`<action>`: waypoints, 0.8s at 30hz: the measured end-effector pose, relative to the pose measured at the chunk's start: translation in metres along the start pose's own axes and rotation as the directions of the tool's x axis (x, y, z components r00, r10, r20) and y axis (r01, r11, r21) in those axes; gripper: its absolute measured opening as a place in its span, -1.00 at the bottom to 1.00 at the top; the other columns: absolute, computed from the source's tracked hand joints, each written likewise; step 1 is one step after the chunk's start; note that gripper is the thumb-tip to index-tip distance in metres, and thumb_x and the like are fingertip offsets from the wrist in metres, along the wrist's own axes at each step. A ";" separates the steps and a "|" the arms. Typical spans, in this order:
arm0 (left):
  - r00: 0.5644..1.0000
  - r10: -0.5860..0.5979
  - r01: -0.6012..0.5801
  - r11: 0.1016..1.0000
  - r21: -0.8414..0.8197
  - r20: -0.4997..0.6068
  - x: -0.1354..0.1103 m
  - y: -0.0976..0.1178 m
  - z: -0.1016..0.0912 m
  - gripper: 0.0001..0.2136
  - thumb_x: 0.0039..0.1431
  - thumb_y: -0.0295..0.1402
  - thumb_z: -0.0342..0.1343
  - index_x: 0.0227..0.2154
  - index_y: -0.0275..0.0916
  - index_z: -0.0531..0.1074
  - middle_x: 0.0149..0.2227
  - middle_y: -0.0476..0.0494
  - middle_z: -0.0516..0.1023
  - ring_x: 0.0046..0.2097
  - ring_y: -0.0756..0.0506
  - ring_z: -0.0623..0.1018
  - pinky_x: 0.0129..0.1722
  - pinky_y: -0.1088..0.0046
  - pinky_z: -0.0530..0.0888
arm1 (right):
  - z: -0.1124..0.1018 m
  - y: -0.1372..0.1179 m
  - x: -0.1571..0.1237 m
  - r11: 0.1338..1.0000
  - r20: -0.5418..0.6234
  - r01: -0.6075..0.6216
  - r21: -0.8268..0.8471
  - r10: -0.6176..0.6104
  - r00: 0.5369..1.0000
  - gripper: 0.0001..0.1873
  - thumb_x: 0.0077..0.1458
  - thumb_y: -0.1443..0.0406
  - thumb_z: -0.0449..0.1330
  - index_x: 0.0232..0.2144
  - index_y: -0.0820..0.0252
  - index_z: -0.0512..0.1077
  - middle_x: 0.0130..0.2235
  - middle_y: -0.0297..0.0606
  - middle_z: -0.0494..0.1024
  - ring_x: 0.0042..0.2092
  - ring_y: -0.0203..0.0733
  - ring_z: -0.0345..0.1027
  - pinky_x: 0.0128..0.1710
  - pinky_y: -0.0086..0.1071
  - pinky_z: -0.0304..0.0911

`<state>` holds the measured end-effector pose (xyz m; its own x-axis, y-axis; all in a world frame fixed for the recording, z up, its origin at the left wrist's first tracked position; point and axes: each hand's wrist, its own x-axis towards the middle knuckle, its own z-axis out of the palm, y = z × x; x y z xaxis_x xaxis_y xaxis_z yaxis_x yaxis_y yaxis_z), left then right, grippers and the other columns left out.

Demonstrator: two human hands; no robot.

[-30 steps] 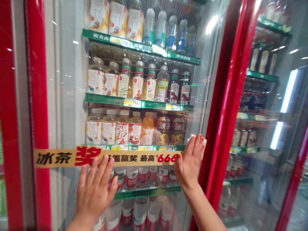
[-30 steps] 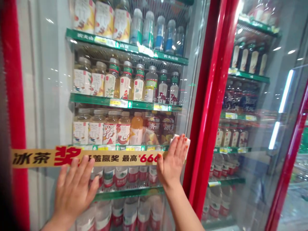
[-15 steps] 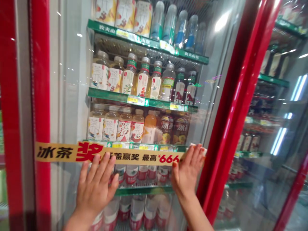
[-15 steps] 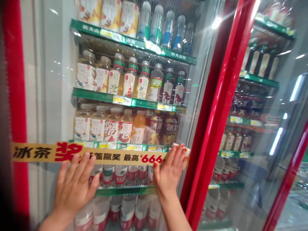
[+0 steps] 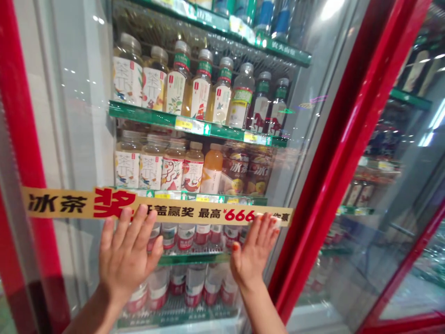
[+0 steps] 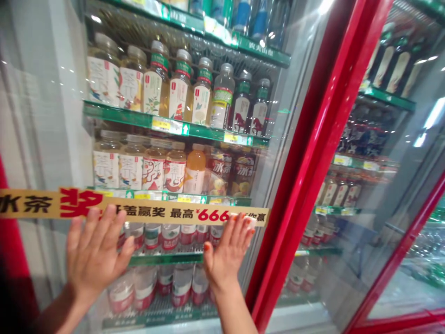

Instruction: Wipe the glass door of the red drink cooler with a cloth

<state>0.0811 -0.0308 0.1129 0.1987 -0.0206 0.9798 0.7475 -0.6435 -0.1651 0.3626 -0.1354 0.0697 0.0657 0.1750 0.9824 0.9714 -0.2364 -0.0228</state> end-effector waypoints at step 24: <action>0.999 0.050 -0.050 0.998 0.034 -0.011 -0.002 -0.003 0.001 -0.17 0.32 -0.38 0.23 0.58 -0.19 0.00 0.62 -0.09 -0.02 0.64 -0.17 -0.03 0.67 0.12 -0.12 | 0.001 0.020 -0.137 0.988 0.051 0.150 0.034 -0.151 0.987 -0.05 0.33 0.17 0.10 0.61 0.27 -0.16 0.63 -0.08 -0.24 0.66 0.05 -0.43 0.63 0.20 -0.34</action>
<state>0.0792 -0.0281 0.1111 0.2289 -0.0610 0.9715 0.7579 -0.6151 -0.2172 0.3734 -0.1630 -0.0656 -0.0706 0.2570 0.9638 0.9775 -0.1745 0.1182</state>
